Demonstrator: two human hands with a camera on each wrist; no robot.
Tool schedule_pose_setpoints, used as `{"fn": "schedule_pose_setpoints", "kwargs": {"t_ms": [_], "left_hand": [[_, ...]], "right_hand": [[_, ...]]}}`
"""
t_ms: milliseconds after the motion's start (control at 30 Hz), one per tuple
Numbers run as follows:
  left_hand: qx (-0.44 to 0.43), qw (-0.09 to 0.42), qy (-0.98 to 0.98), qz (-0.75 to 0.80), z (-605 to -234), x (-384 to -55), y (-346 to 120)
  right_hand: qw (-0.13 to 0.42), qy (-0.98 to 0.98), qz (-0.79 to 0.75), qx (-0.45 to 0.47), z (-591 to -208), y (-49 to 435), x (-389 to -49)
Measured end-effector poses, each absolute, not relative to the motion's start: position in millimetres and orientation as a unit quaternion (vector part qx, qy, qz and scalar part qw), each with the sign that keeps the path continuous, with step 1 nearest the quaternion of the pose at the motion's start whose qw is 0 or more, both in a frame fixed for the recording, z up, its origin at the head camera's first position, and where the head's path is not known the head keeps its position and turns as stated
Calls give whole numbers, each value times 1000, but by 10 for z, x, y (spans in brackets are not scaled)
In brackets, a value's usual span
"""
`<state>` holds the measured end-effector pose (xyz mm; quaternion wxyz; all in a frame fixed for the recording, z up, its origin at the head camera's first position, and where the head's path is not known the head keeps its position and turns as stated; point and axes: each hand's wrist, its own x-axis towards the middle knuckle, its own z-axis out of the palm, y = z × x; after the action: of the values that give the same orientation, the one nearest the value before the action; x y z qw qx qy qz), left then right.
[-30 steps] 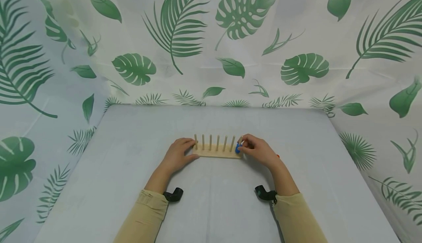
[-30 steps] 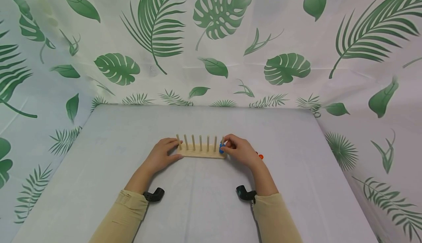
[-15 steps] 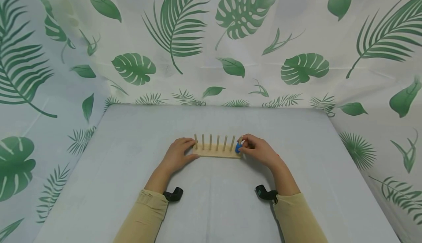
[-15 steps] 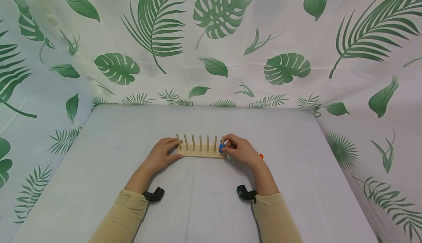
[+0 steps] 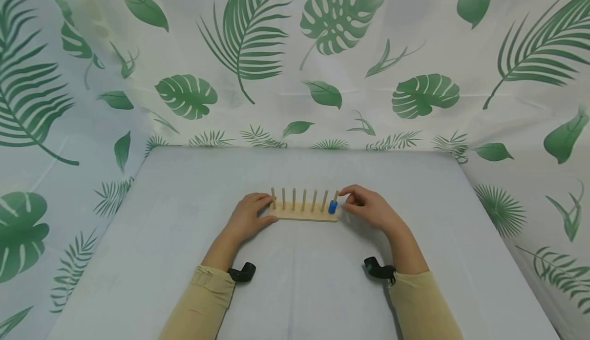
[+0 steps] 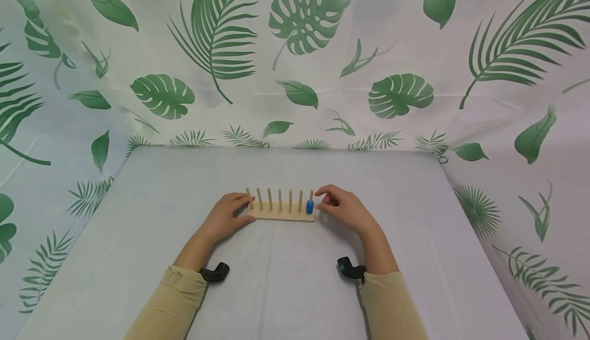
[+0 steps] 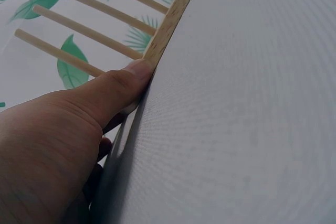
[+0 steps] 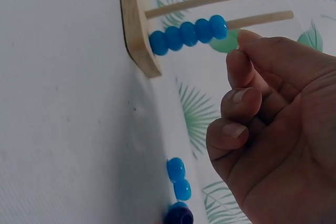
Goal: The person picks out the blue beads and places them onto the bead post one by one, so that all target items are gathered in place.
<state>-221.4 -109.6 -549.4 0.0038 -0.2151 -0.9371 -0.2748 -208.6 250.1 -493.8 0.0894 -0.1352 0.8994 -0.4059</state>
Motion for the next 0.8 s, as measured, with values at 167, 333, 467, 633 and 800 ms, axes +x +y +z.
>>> {"fn": "schedule_pose_setpoints", "kwargs": {"t_ms": [167, 333, 467, 633, 800], "left_hand": [[-216, 7, -937, -276, -5506, -2218, -1097], [-219, 13, -935, -278, -5523, -2223, -1102], [-220, 12, -935, -280, -5525, -2224, -1106], [-221, 11, -935, -278, -5520, -2224, -1105], [-219, 9, -935, -278, -5519, -2222, -1105]], "right_hand": [[96, 902, -404, -118, -4895, 2620, -2090], [91, 909, -392, -103, -4868, 2764, -2125], [100, 913, -385, -95, -4838, 2891, -2160], [115, 919, -366, -87, -4852, 3070, -2203], [133, 921, -359, -69, -4909, 3216, -2274]]}}
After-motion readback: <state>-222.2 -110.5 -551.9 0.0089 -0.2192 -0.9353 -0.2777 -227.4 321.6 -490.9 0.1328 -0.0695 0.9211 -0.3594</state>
